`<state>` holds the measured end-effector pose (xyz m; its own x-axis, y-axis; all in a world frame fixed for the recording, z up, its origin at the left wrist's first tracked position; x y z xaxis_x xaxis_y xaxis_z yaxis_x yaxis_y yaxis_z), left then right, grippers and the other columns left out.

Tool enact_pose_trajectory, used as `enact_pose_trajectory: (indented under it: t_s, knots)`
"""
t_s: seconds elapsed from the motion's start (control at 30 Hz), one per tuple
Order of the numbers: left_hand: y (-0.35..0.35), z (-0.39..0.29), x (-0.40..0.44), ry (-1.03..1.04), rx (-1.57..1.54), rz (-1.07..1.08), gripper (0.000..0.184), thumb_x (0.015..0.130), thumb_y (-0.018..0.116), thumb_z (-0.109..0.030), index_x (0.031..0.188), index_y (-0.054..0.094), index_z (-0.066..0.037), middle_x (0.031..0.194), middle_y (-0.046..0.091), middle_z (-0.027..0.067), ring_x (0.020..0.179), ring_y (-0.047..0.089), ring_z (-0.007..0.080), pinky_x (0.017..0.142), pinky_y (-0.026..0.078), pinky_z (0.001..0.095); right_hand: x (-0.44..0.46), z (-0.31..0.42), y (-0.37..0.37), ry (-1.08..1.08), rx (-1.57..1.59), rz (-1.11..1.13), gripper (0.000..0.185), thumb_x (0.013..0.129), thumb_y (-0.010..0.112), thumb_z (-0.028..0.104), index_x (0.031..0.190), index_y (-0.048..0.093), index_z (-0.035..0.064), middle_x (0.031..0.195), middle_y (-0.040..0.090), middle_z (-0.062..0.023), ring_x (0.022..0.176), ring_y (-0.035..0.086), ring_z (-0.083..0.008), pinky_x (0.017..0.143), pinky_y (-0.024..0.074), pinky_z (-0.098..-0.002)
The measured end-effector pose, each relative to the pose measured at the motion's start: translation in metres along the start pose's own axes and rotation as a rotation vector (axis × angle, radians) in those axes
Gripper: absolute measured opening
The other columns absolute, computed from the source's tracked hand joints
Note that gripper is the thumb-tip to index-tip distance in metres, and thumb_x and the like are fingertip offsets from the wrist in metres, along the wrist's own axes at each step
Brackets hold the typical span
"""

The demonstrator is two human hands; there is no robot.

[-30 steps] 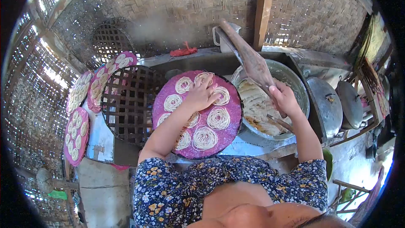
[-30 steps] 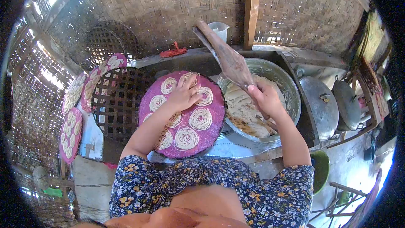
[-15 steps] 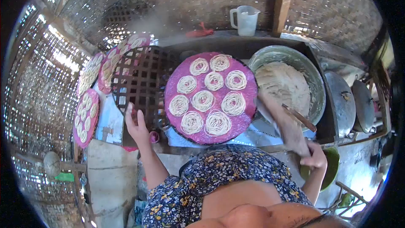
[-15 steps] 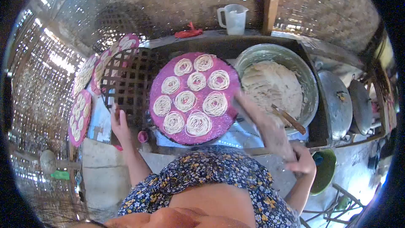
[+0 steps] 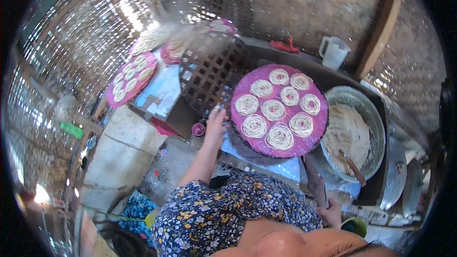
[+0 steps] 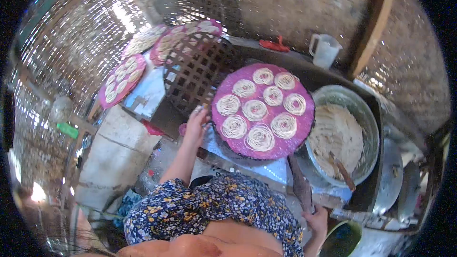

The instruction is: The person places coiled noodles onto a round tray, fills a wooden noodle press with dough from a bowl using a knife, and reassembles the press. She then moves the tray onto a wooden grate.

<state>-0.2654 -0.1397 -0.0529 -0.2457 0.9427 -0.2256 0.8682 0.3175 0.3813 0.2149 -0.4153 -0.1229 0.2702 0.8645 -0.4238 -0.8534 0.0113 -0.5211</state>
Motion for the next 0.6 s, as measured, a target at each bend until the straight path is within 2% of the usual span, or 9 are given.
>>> enact_pose_trajectory:
  t_s: [0.07, 0.1, 0.2, 0.23, 0.27, 0.33, 0.4, 0.5, 0.6]
  knots:
    - [-0.009, 0.022, 0.013, -0.091, -0.059, 0.094, 0.028, 0.084, 0.056, -0.025, 0.110, 0.050, -0.016, 0.102, 0.055, -0.0024, 0.080, 0.051, 0.0093, 0.066, 0.042, 0.0261, 0.015, 0.016, 0.020, -0.173, -0.194, -0.143, 0.063, 0.051, 0.075, 0.028, 0.100, 0.057, -0.0068, 0.082, 0.063, -0.0165, 0.074, 0.061, -0.0224, 0.071, 0.0471, -0.0335]
    - [-0.008, 0.019, 0.004, -0.110, -0.064, 0.066, 0.031, 0.083, 0.057, -0.027, 0.111, 0.049, -0.016, 0.099, 0.054, -0.0033, 0.080, 0.050, 0.0090, 0.066, 0.041, 0.0275, 0.017, 0.027, 0.031, -0.254, -0.286, -0.220, 0.063, 0.053, 0.075, 0.029, 0.102, 0.056, -0.0060, 0.083, 0.063, -0.0186, 0.074, 0.062, -0.0257, 0.071, 0.0477, -0.0352]
    - [-0.003, 0.012, -0.017, -0.169, -0.091, -0.004, 0.035, 0.083, 0.057, -0.029, 0.114, 0.047, -0.016, 0.093, 0.052, -0.0047, 0.079, 0.048, 0.0090, 0.068, 0.039, 0.0303, 0.027, 0.052, 0.060, -0.194, -0.429, -0.197, 0.059, 0.057, 0.073, 0.030, 0.104, 0.055, -0.0021, 0.085, 0.062, -0.0218, 0.078, 0.061, -0.0350, 0.071, 0.0479, -0.0405]
    - [-0.004, 0.013, -0.019, -0.186, -0.112, -0.026, 0.035, 0.082, 0.057, -0.028, 0.113, 0.047, -0.016, 0.094, 0.053, -0.0042, 0.079, 0.048, 0.0096, 0.067, 0.039, 0.0303, 0.036, 0.041, 0.072, -0.307, -0.462, -0.191, 0.062, 0.062, 0.071, 0.033, 0.112, 0.050, 0.0018, 0.085, 0.061, -0.0218, 0.077, 0.059, -0.0383, 0.070, 0.0476, -0.0432]
    - [-0.004, 0.015, -0.020, -0.205, -0.131, -0.045, 0.034, 0.082, 0.057, -0.027, 0.112, 0.047, -0.016, 0.094, 0.053, -0.0037, 0.079, 0.048, 0.0102, 0.067, 0.039, 0.0303, 0.045, 0.023, 0.084, -0.219, -0.573, -0.196, 0.068, 0.064, 0.071, 0.035, 0.118, 0.044, 0.0040, 0.088, 0.060, -0.0211, 0.077, 0.059, -0.0381, 0.068, 0.0472, -0.0447]
    - [-0.005, 0.012, -0.024, -0.186, -0.160, -0.069, 0.030, 0.082, 0.057, -0.026, 0.109, 0.047, -0.016, 0.095, 0.053, -0.0027, 0.079, 0.049, 0.0114, 0.066, 0.040, 0.0299, 0.049, 0.018, 0.092, -0.363, -0.585, -0.297, 0.071, 0.066, 0.071, 0.036, 0.122, 0.039, 0.0062, 0.089, 0.059, -0.0207, 0.077, 0.059, -0.0389, 0.067, 0.0467, -0.0461]
    - [-0.008, 0.014, -0.028, -0.170, -0.197, -0.095, 0.029, 0.082, 0.058, -0.026, 0.107, 0.048, -0.015, 0.093, 0.053, -0.0028, 0.078, 0.049, 0.0107, 0.065, 0.039, 0.0291, 0.045, 0.025, 0.088, -0.316, -0.483, -0.238, 0.068, 0.066, 0.071, 0.034, 0.121, 0.040, 0.0066, 0.090, 0.059, -0.0206, 0.078, 0.058, -0.0393, 0.068, 0.0465, -0.0462]
    - [-0.017, 0.016, -0.028, -0.024, -0.088, -0.076, 0.039, 0.082, 0.057, -0.026, 0.118, 0.045, -0.016, 0.106, 0.054, 0.0003, 0.088, 0.049, 0.0132, 0.073, 0.040, 0.0347, 0.045, 0.023, 0.088, -0.288, -0.413, -0.207, 0.066, 0.066, 0.071, 0.034, 0.118, 0.042, 0.0065, 0.091, 0.059, -0.0208, 0.080, 0.058, -0.0399, 0.068, 0.0465, -0.0459]
    - [-0.009, -0.006, -0.042, 0.061, -0.061, -0.102, 0.040, 0.082, 0.057, -0.022, 0.119, 0.044, -0.014, 0.107, 0.054, 0.0003, 0.086, 0.050, 0.0108, 0.070, 0.039, 0.0297, 0.045, 0.020, 0.089, -0.325, -0.372, -0.268, 0.055, 0.067, 0.066, 0.027, 0.113, 0.046, 0.0031, 0.093, 0.059, -0.0233, 0.082, 0.058, -0.0397, 0.070, 0.0466, -0.0452]
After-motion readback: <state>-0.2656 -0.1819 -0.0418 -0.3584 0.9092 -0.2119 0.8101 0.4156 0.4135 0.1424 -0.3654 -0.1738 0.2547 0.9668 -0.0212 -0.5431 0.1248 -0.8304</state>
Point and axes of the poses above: each hand's wrist, its own x-axis towards the middle knuckle, its own y-axis out of the palm, z = x × y, the point moved 4 cm from there along x, towards the middle knuckle
